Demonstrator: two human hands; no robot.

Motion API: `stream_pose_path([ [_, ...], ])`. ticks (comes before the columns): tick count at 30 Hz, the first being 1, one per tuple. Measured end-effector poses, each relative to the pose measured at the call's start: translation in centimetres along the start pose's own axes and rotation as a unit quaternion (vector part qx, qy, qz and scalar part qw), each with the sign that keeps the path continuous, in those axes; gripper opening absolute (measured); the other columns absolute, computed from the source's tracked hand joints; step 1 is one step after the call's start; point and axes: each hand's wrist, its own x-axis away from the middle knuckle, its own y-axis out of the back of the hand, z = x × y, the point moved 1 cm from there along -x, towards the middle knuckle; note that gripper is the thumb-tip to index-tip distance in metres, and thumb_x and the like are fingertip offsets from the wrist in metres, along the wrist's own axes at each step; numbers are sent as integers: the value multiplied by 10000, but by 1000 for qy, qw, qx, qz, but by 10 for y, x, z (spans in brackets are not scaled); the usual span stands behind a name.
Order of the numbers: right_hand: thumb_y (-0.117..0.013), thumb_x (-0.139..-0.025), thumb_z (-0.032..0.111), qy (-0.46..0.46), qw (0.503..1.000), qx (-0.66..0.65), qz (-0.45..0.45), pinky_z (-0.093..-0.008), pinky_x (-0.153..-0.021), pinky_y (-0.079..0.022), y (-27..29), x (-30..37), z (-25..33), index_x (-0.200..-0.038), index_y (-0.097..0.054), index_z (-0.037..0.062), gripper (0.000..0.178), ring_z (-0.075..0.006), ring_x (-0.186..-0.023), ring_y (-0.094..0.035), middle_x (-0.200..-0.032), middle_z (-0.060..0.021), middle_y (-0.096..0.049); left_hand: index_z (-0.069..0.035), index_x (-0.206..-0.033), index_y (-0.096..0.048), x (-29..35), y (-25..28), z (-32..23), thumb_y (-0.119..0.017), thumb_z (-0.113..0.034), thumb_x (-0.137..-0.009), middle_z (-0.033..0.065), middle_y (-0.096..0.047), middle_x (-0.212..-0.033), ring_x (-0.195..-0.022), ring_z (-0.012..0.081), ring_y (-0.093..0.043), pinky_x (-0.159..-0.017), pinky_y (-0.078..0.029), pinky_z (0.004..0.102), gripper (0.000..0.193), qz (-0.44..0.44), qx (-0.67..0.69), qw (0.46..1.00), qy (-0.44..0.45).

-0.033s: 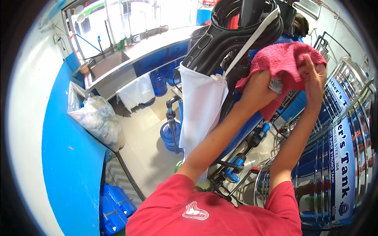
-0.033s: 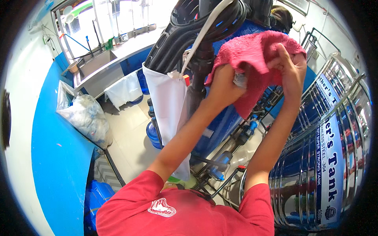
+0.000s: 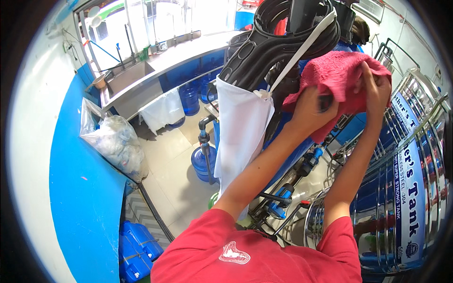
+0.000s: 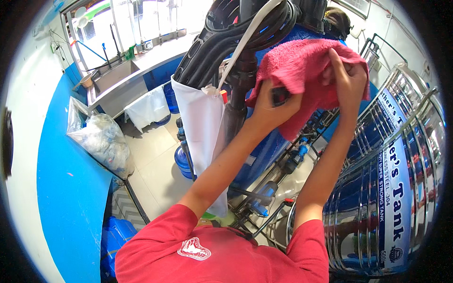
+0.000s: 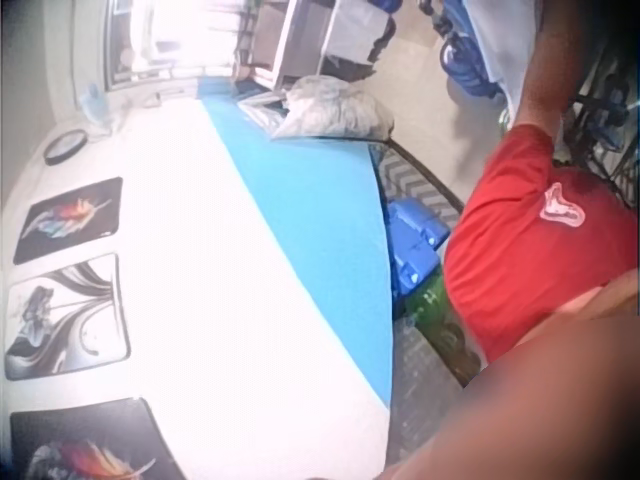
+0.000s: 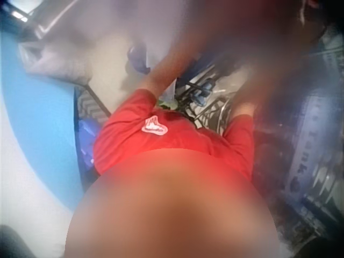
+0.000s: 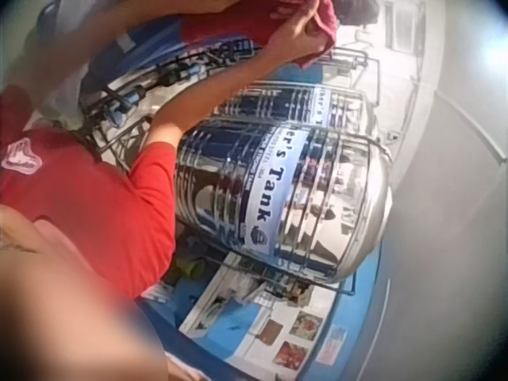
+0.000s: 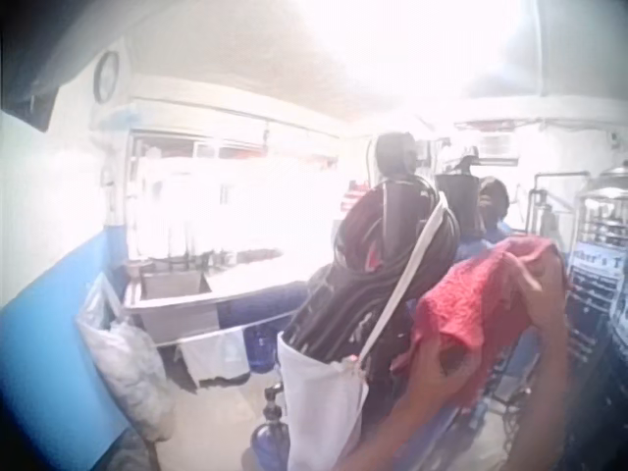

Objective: The person wipes the tops of large blue water tanks with a pink cloth, then rinses the cloth at a stainless steel sink. The person then mops the tiled floor around the tanks and a metal rack using a mop.

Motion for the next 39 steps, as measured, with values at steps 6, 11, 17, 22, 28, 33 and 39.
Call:
stream_pose_path([
  [6, -612, -979, 144, 193, 960, 152, 137, -314, -804, -498, -22, -9, -12, -1109, -682, -40, 236, -175, -846, -651, -955, -150, -727, -5, -1175, -630, -20, -19, 1, -640, -282, -916, 193, -663, -1132, -1029, 378, -649, -931, -511, 448, 379, -160, -22, 982, 98],
  [11, -520, -984, 169, 321, 921, 210, 63, -439, -823, -506, -42, 11, -37, -1119, -665, 4, 258, -415, -953, -657, -1006, -250, -681, -75, -1181, -679, -46, -7, 8, -556, -225, -932, 167, -670, -939, -810, 343, -672, -740, -564, 433, 316, -157, -437, 878, -110],
  [17, -545, -975, 243, 307, 921, 240, -23, -439, -843, -510, -48, 28, -84, -1102, -697, 84, 255, -339, -919, -668, -1017, -178, -692, -87, -1337, -615, -27, -13, 30, -560, -217, -891, 142, -674, -1152, -1002, 327, -660, -865, -533, 429, 468, -122, -611, 763, -171],
  [22, -588, -911, 288, 462, 773, 430, -62, -490, -981, -475, -42, 55, -126, -1201, -682, 131, 343, -331, -1085, -635, -1190, -130, -647, -39, -1364, -584, 11, -17, 51, -541, -212, -926, 182, -616, -1344, -1219, 413, -588, -1026, -455, 527, 473, -69, -596, 777, -192],
  [28, -607, -918, 261, 359, 928, 103, -6, -489, -1084, -412, -34, 108, -163, -1269, -663, 126, 380, -326, -1219, -601, -1268, -142, -655, -8, -1402, -529, 78, -24, 46, -544, -194, -995, 229, -545, -1418, -1334, 418, -496, -1128, -369, 480, 448, -27, -356, 933, -39],
  [33, -609, -917, 229, 340, 936, 91, 22, -485, -974, -468, -23, 102, -157, -1255, -655, 93, 367, -337, -1111, -635, -1202, -151, -665, -46, -1396, -550, 61, -18, 15, -573, -188, -979, 210, -557, -1412, -1330, 398, -503, -1128, -370, 476, 441, -46, -332, 942, -1],
  [39, -575, -927, 231, 268, 962, 34, 40, -512, -755, -483, -16, -11, -92, -985, -665, -25, 277, -394, -826, -627, -900, -242, -637, -38, -1302, -615, -80, 3, -20, -597, -210, -926, 232, -648, -1244, -1148, 415, -614, -1018, -459, 485, 413, 36, -449, 869, -205],
])
